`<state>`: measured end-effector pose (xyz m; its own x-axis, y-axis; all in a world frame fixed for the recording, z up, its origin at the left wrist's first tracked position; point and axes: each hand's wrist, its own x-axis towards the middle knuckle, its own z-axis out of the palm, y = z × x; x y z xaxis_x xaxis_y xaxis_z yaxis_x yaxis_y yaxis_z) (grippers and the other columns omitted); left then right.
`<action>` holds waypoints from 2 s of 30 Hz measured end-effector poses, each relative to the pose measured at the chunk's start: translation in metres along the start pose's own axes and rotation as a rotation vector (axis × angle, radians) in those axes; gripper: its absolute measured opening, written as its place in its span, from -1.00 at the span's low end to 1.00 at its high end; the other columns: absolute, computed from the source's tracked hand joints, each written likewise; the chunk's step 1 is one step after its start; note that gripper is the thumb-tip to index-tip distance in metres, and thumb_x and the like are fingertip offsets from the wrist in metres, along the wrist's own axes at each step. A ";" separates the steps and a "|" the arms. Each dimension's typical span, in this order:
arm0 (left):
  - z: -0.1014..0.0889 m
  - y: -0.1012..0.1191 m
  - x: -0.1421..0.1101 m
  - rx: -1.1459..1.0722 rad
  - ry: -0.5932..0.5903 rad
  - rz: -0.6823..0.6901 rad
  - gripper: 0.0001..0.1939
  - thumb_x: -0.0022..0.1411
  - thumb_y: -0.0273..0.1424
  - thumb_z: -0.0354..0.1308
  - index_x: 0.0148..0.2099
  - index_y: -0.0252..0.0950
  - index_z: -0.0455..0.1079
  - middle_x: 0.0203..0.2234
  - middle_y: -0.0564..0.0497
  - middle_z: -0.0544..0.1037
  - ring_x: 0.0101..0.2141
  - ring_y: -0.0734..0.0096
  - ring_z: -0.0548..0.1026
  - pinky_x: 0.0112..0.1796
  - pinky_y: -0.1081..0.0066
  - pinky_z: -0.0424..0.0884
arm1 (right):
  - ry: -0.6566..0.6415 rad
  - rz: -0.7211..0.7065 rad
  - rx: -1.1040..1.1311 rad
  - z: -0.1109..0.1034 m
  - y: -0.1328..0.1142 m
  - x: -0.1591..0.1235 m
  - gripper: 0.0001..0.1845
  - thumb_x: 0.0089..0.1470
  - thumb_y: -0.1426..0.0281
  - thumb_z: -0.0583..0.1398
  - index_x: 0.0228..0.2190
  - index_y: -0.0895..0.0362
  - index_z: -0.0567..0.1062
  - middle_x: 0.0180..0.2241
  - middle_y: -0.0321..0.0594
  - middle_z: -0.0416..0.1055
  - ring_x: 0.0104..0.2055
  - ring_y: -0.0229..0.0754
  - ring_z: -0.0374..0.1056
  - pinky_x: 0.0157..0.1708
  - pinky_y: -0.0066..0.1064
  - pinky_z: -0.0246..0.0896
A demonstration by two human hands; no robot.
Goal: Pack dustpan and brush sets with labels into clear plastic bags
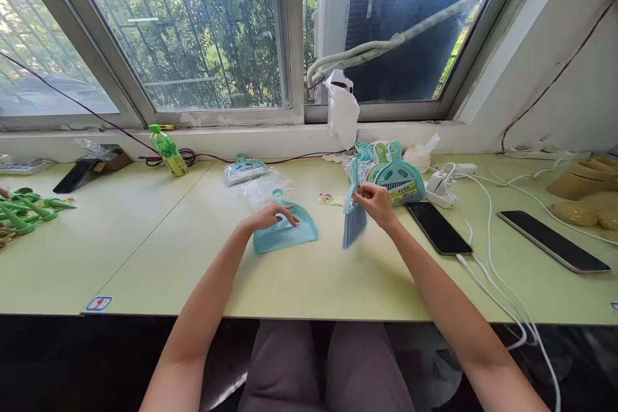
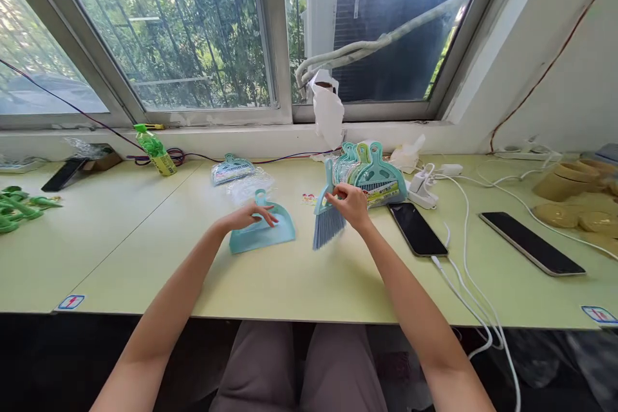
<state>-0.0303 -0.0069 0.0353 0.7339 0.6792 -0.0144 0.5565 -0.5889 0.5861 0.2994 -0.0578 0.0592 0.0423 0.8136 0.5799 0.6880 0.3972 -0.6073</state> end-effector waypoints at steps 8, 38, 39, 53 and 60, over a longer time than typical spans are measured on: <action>0.007 -0.008 0.008 0.208 0.516 -0.143 -0.70 0.17 -0.26 0.11 -0.07 -0.19 0.47 -0.07 -0.06 0.48 -0.03 0.17 0.41 0.06 0.13 0.24 | -0.287 -0.018 -0.327 -0.001 -0.019 -0.006 -0.67 -0.04 0.09 0.19 -0.58 0.09 0.47 -0.52 -0.29 0.42 -0.46 -0.27 0.26 -0.49 -0.46 -0.13; 0.015 -0.003 0.008 0.247 0.301 -0.289 -0.65 0.25 -0.10 -0.05 -0.25 -0.24 0.39 -0.34 0.00 0.53 -0.33 0.33 0.43 -0.35 0.40 0.24 | -0.320 0.207 -0.611 0.039 -0.003 -0.023 -0.70 0.08 0.12 0.17 -0.43 0.08 0.53 -0.28 -0.17 0.50 -0.26 -0.13 0.39 -0.37 -0.42 0.08; 0.015 -0.002 0.008 0.258 0.303 -0.287 -0.66 0.25 -0.11 -0.06 -0.27 -0.24 0.40 -0.34 0.00 0.53 -0.33 0.33 0.43 -0.35 0.40 0.24 | -0.364 0.215 -0.600 0.039 -0.005 -0.024 -0.69 0.06 0.09 0.19 -0.42 0.07 0.54 -0.28 -0.17 0.51 -0.26 -0.12 0.39 -0.37 -0.41 0.08; 0.020 0.006 0.009 0.441 0.316 -0.350 -0.64 0.27 -0.18 -0.14 -0.38 -0.22 0.37 -0.40 -0.02 0.52 -0.34 0.29 0.43 -0.39 0.40 0.18 | -0.557 0.168 -0.503 0.039 -0.017 -0.027 -0.71 -0.07 0.13 0.22 -0.35 0.05 0.53 -0.27 -0.22 0.51 -0.20 -0.10 0.37 -0.40 -0.43 0.02; 0.020 0.009 0.009 0.470 0.316 -0.371 -0.64 0.28 -0.21 -0.17 -0.39 -0.22 0.36 -0.42 -0.04 0.52 -0.35 0.27 0.44 -0.40 0.38 0.19 | -0.568 0.153 -0.504 0.043 -0.025 -0.030 -0.74 -0.11 0.21 0.22 -0.36 0.08 0.51 -0.29 -0.19 0.52 -0.21 -0.10 0.37 -0.42 -0.42 0.00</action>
<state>-0.0111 -0.0151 0.0240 0.3518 0.9266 0.1325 0.9125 -0.3711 0.1720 0.2501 -0.0740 0.0339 -0.1209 0.9909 0.0589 0.9569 0.1321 -0.2586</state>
